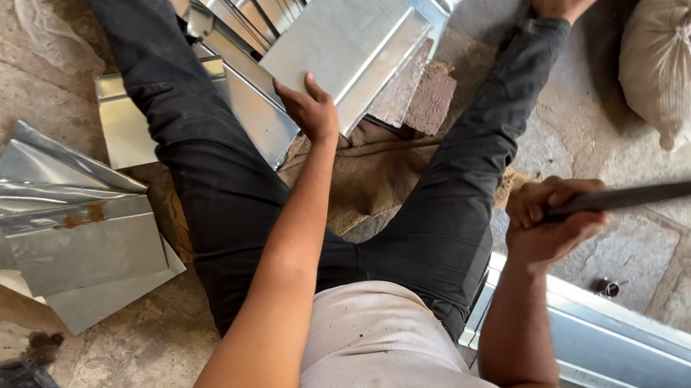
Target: The person uses a hammer to flatten and straighten multiple thin metal sheets on a stone floor, handling them one at a time and placing them into stacks.
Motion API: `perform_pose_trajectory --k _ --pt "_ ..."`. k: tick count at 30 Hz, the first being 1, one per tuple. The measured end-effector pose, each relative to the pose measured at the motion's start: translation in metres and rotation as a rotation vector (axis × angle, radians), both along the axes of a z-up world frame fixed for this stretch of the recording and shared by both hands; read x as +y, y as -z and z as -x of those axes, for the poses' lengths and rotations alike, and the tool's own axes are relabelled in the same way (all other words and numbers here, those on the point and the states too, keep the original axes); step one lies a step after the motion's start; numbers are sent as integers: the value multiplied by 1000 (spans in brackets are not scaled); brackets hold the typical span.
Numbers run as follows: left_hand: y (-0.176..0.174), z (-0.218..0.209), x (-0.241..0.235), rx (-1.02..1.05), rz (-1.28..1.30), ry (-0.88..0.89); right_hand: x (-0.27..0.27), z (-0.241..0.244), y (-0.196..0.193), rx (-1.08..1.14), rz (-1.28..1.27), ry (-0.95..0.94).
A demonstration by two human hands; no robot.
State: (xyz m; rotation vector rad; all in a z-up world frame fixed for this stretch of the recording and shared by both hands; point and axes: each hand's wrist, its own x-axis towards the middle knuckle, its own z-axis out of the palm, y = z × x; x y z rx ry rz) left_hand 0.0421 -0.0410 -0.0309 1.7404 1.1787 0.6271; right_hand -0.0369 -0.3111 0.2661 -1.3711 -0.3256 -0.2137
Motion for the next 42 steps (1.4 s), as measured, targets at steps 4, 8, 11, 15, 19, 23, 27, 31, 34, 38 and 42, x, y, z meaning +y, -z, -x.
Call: perform_pose_trajectory --k 4,8,11,15,19,23,27,31,34,38,42 --pt "6 -6 -3 -77 112 -9 5 -13 60 -114 151 81" --pt "1 -6 1 -70 90 20 23 -13 125 232 629 63" --pt "-6 -9 3 -88 77 2 23 -25 108 528 689 0" --pt "6 -7 -5 -44 136 -6 17 -20 38 507 482 39" --pt "20 -23 -7 32 -51 8 18 -19 -17 26 11 -24" --pt "24 -32 -10 34 -54 2 27 -24 19 -206 44 73" --pt "18 -27 -10 29 -82 19 39 -16 112 63 496 117" --pt "12 -27 -4 61 9 6 38 -13 110 608 594 7" --pt "22 -34 -8 87 -113 4 25 -13 50 758 644 168" --pt "30 -44 -14 162 -271 -44 14 -20 -21 91 191 4" --pt "26 -55 -11 157 -137 -38 6 -32 -6 -214 15 88"
